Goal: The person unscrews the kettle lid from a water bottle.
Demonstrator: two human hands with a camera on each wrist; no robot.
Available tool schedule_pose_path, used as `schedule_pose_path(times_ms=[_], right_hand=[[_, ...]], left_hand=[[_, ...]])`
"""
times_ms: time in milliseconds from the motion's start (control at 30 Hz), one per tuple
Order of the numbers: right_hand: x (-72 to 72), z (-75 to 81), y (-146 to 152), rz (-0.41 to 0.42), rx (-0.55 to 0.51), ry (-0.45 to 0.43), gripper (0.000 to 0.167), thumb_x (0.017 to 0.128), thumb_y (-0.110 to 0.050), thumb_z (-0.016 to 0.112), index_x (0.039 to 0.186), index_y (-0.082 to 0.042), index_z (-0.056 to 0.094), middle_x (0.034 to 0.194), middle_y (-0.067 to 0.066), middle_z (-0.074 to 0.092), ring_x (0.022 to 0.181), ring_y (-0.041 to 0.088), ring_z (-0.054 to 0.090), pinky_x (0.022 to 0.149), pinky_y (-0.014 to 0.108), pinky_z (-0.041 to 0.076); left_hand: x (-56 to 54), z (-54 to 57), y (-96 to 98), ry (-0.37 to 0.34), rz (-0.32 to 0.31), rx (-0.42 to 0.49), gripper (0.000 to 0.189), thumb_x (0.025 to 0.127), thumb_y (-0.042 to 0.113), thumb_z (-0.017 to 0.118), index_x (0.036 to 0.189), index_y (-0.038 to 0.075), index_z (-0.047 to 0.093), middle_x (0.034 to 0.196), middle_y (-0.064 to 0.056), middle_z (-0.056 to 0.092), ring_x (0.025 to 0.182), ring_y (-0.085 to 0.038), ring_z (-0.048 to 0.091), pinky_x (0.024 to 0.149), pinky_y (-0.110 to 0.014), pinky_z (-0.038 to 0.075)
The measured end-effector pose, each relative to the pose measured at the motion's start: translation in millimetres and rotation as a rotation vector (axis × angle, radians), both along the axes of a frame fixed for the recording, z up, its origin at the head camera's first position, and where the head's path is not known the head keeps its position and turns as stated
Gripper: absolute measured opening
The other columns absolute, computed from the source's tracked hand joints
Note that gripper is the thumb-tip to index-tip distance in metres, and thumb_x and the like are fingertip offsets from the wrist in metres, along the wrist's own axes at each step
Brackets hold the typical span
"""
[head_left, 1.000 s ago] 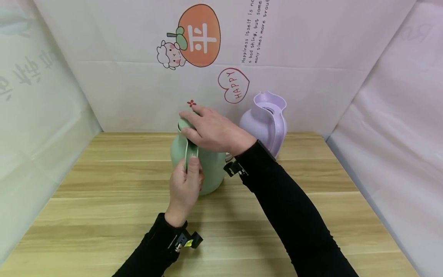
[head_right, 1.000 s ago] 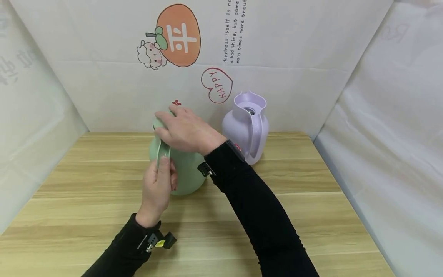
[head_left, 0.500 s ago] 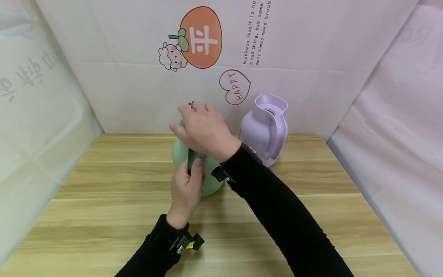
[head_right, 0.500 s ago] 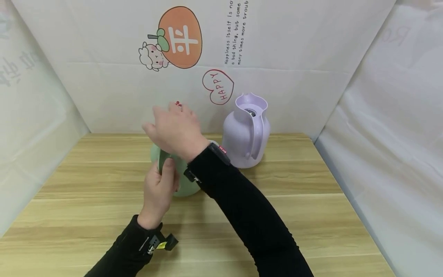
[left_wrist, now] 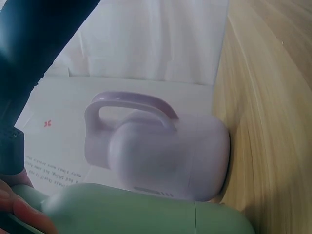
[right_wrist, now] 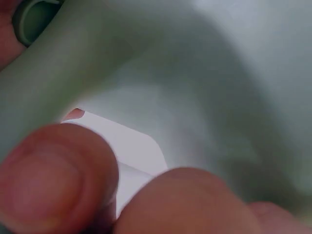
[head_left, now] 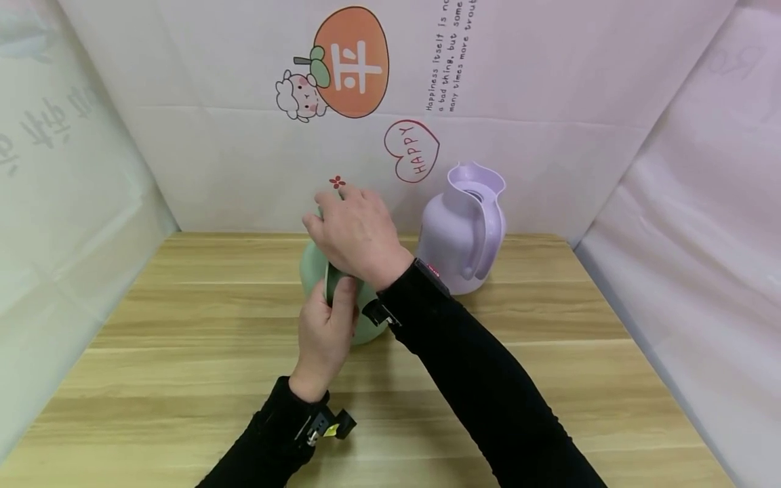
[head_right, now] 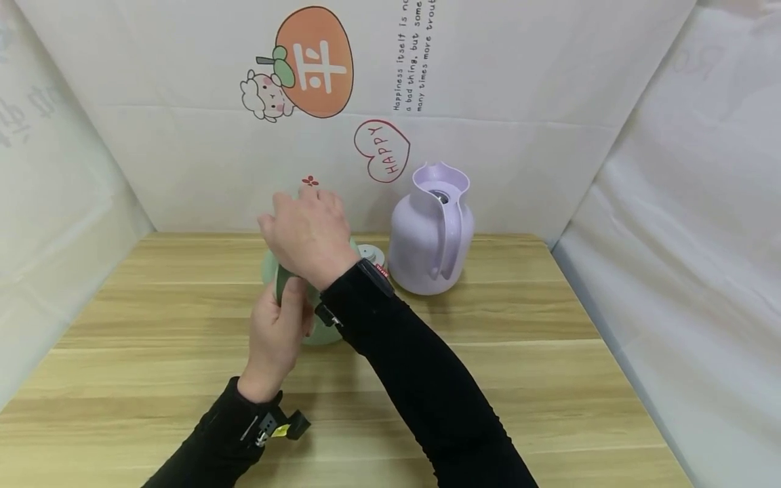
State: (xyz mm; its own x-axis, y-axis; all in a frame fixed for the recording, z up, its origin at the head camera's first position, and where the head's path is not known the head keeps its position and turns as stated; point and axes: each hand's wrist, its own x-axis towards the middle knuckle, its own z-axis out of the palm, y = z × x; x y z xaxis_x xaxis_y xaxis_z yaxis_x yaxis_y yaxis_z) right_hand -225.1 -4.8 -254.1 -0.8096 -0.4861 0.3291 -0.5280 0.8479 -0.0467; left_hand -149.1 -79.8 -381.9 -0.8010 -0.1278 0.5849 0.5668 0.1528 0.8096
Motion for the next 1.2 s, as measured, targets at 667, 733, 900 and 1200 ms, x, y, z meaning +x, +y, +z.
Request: schedule_pose_path(times_ms=[667, 733, 900, 1200], right_hand=[[-11.7, 3.5, 9, 0.142, -0.035, -0.085, 0.046, 0.11, -0.038, 0.044, 0.144, -0.013, 0.061, 0.143, 0.004, 0.064, 0.137, 0.023, 0.055, 0.115, 0.042, 0.042], [-12.8, 3.6, 10, 0.172, -0.038, -0.092, 0.046, 0.11, -0.038, 0.044, 0.145, -0.013, 0.061, 0.144, 0.005, 0.064, 0.137, 0.023, 0.055, 0.116, 0.042, 0.042], [-14.8, 4.0, 14, 0.23, -0.062, -0.135, 0.046, 0.11, -0.038, 0.046, 0.146, -0.014, 0.06, 0.144, 0.006, 0.062, 0.135, 0.024, 0.055, 0.115, 0.041, 0.042], [-18.7, 6.3, 20, 0.274, -0.07, -0.187, 0.045, 0.11, -0.04, 0.047, 0.146, -0.017, 0.059, 0.147, 0.003, 0.06, 0.139, 0.022, 0.052, 0.116, 0.038, 0.04]], left_hand=[[0.2, 1.3, 1.6, -0.017, -0.002, -0.002, 0.035, 0.112, 0.019, 0.047, 0.079, 0.009, 0.049, 0.054, 0.002, 0.045, 0.042, -0.013, 0.042, 0.04, -0.029, 0.034], [0.2, 1.1, 1.6, -0.014, 0.002, -0.002, 0.035, 0.112, 0.019, 0.047, 0.079, 0.009, 0.049, 0.054, 0.002, 0.045, 0.042, -0.013, 0.042, 0.04, -0.03, 0.035], [0.8, 1.3, 1.5, -0.015, 0.008, 0.005, 0.036, 0.112, 0.019, 0.047, 0.077, 0.008, 0.048, 0.054, 0.001, 0.045, 0.043, -0.014, 0.043, 0.04, -0.031, 0.035], [2.3, 2.6, 2.2, -0.025, -0.008, 0.004, 0.037, 0.112, 0.019, 0.047, 0.076, 0.009, 0.047, 0.054, 0.002, 0.043, 0.042, -0.014, 0.042, 0.04, -0.031, 0.034]])
